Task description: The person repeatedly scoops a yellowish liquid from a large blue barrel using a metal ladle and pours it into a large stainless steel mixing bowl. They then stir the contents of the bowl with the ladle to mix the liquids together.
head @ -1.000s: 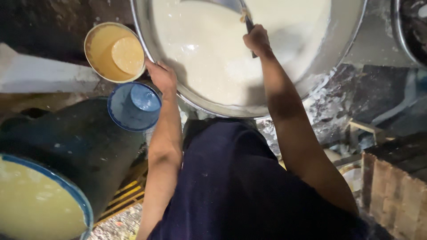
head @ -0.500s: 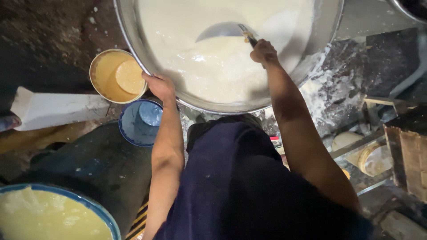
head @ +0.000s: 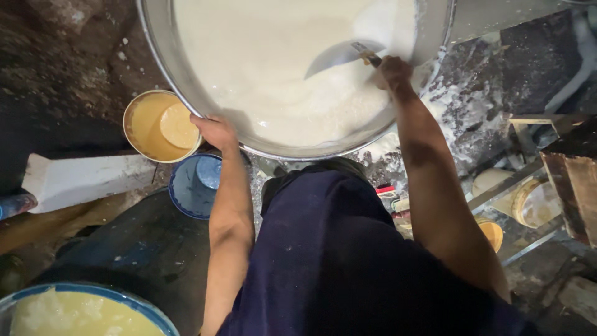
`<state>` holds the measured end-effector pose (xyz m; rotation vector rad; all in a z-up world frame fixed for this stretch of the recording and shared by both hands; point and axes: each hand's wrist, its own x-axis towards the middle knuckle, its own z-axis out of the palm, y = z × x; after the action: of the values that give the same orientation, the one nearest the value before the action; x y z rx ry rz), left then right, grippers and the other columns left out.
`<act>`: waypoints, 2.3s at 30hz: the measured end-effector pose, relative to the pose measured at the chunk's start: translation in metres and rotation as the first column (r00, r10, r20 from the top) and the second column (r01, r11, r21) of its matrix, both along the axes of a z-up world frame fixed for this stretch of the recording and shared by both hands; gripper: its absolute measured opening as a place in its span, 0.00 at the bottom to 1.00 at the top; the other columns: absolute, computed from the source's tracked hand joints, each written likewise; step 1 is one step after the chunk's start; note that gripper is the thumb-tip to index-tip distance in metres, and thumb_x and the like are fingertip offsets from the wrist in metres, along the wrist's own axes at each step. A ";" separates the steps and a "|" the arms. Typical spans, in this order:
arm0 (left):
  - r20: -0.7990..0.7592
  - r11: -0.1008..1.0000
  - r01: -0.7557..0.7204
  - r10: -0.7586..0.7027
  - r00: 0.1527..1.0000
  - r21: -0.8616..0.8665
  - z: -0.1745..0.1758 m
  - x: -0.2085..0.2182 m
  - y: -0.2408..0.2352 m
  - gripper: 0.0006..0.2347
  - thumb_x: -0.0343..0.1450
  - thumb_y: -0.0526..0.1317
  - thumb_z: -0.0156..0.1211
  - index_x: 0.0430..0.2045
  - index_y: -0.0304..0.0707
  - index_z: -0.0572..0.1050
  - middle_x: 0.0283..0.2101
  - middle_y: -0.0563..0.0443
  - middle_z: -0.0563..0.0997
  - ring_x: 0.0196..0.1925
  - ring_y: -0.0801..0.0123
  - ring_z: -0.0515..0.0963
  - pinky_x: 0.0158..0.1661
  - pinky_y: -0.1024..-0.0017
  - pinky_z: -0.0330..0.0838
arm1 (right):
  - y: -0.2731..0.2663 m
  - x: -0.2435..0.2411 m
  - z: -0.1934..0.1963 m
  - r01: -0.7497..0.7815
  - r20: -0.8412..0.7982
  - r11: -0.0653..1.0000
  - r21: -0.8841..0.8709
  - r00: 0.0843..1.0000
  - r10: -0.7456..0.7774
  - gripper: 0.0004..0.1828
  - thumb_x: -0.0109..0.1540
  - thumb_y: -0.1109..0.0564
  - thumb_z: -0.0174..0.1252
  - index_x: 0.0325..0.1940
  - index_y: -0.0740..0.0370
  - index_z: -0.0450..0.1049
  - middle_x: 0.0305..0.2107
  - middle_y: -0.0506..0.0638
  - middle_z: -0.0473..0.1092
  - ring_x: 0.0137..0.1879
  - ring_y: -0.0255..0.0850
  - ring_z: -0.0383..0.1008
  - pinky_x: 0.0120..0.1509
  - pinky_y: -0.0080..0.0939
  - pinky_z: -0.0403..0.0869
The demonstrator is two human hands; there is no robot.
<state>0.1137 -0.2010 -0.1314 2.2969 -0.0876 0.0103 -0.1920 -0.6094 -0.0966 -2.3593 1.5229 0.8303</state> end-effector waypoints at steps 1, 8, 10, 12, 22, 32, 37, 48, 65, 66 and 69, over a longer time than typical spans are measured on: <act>0.008 1.000 0.006 -0.006 1.000 0.007 0.000 0.000 0.000 0.19 0.71 0.31 0.48 0.57 0.22 0.57 0.47 0.15 0.73 0.49 0.23 0.74 0.49 0.42 0.66 | -0.005 -0.010 -0.003 -0.038 0.015 0.999 -0.019 0.999 0.038 0.21 0.60 0.52 0.60 0.55 0.63 0.76 0.50 0.64 0.76 0.57 0.57 0.77 0.59 0.55 0.75; 0.019 1.000 0.011 -0.012 1.000 0.021 0.006 -0.001 -0.001 0.20 0.72 0.31 0.48 0.58 0.21 0.56 0.47 0.13 0.73 0.48 0.23 0.74 0.49 0.42 0.67 | -0.034 -0.065 -0.007 -0.097 0.044 0.962 -0.257 0.993 0.112 0.14 0.68 0.53 0.48 0.48 0.60 0.78 0.40 0.62 0.77 0.44 0.58 0.81 0.45 0.57 0.78; 0.011 1.000 0.002 -0.003 1.000 0.025 0.007 -0.001 -0.004 0.20 0.72 0.31 0.48 0.58 0.21 0.56 0.46 0.13 0.73 0.48 0.23 0.74 0.49 0.42 0.67 | -0.041 -0.076 0.003 -0.169 0.061 0.931 -0.323 0.978 0.199 0.13 0.67 0.54 0.50 0.47 0.60 0.78 0.38 0.61 0.78 0.43 0.58 0.81 0.46 0.56 0.78; -0.025 0.999 0.001 0.000 1.000 0.034 0.008 -0.001 -0.003 0.19 0.72 0.32 0.48 0.58 0.21 0.56 0.46 0.14 0.74 0.48 0.23 0.75 0.48 0.41 0.67 | -0.048 -0.083 0.017 -0.196 0.045 0.916 -0.349 0.973 0.225 0.14 0.66 0.52 0.51 0.47 0.59 0.79 0.39 0.61 0.78 0.44 0.57 0.81 0.46 0.54 0.78; -0.009 1.000 0.006 -0.006 1.000 0.011 0.006 0.000 -0.001 0.20 0.73 0.31 0.47 0.59 0.21 0.56 0.49 0.14 0.74 0.50 0.24 0.75 0.50 0.43 0.68 | -0.080 -0.066 0.103 -0.261 -0.160 0.910 -0.321 0.962 0.219 0.17 0.67 0.52 0.49 0.51 0.61 0.80 0.47 0.61 0.78 0.53 0.56 0.79 0.53 0.51 0.75; -0.039 0.996 -0.030 0.033 0.999 0.079 0.015 -0.001 0.001 0.19 0.74 0.34 0.49 0.59 0.26 0.58 0.47 0.17 0.77 0.49 0.26 0.77 0.48 0.42 0.70 | -0.151 -0.117 0.114 -0.572 -0.257 0.490 -0.658 0.782 0.567 0.08 0.71 0.56 0.52 0.49 0.61 0.72 0.39 0.53 0.72 0.43 0.48 0.73 0.46 0.50 0.72; -0.026 0.991 -0.039 0.042 0.999 0.127 0.011 0.001 0.002 0.19 0.75 0.34 0.49 0.60 0.25 0.58 0.46 0.17 0.77 0.48 0.25 0.77 0.47 0.42 0.70 | -0.171 -0.093 0.051 -0.463 -0.110 0.473 -0.750 0.792 0.601 0.14 0.69 0.50 0.57 0.50 0.62 0.69 0.38 0.55 0.72 0.42 0.50 0.74 0.45 0.52 0.73; 0.023 0.992 -0.020 0.017 1.000 0.122 -0.001 0.003 0.010 0.21 0.74 0.34 0.49 0.62 0.24 0.57 0.46 0.16 0.77 0.48 0.26 0.77 0.46 0.44 0.71 | -0.106 0.031 -0.050 0.309 0.519 0.857 -0.413 0.853 -0.058 0.37 0.64 0.45 0.58 0.66 0.76 0.57 0.41 0.66 0.74 0.47 0.58 0.77 0.49 0.55 0.77; -0.038 0.989 -0.036 0.042 0.998 0.144 0.003 0.000 0.008 0.20 0.75 0.34 0.48 0.61 0.25 0.57 0.46 0.18 0.77 0.46 0.26 0.77 0.43 0.45 0.72 | -0.018 -0.013 -0.083 0.832 0.680 0.493 0.255 0.208 -0.703 0.17 0.54 0.57 0.59 0.42 0.73 0.73 0.38 0.68 0.76 0.44 0.59 0.80 0.46 0.51 0.77; -0.042 0.990 -0.038 0.044 0.998 0.139 0.005 0.000 0.008 0.20 0.75 0.34 0.48 0.61 0.25 0.57 0.46 0.18 0.77 0.45 0.26 0.77 0.42 0.46 0.72 | -0.014 -0.016 -0.083 0.825 0.657 0.466 0.318 0.163 -0.736 0.16 0.54 0.58 0.58 0.40 0.74 0.73 0.35 0.67 0.77 0.41 0.56 0.80 0.42 0.51 0.76; -0.017 0.999 0.016 -0.015 1.000 0.044 0.005 0.000 0.009 0.19 0.76 0.32 0.45 0.61 0.22 0.56 0.46 0.17 0.76 0.45 0.26 0.78 0.42 0.46 0.72 | 0.000 -0.022 -0.081 0.774 0.607 0.408 0.485 0.038 -0.794 0.13 0.56 0.59 0.56 0.35 0.76 0.73 0.27 0.62 0.76 0.30 0.50 0.78 0.33 0.50 0.74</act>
<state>0.1135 -0.1924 -0.1263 2.3403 -0.0983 -0.0192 -0.2138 -0.6095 -0.1781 -1.0229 1.8670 -0.4755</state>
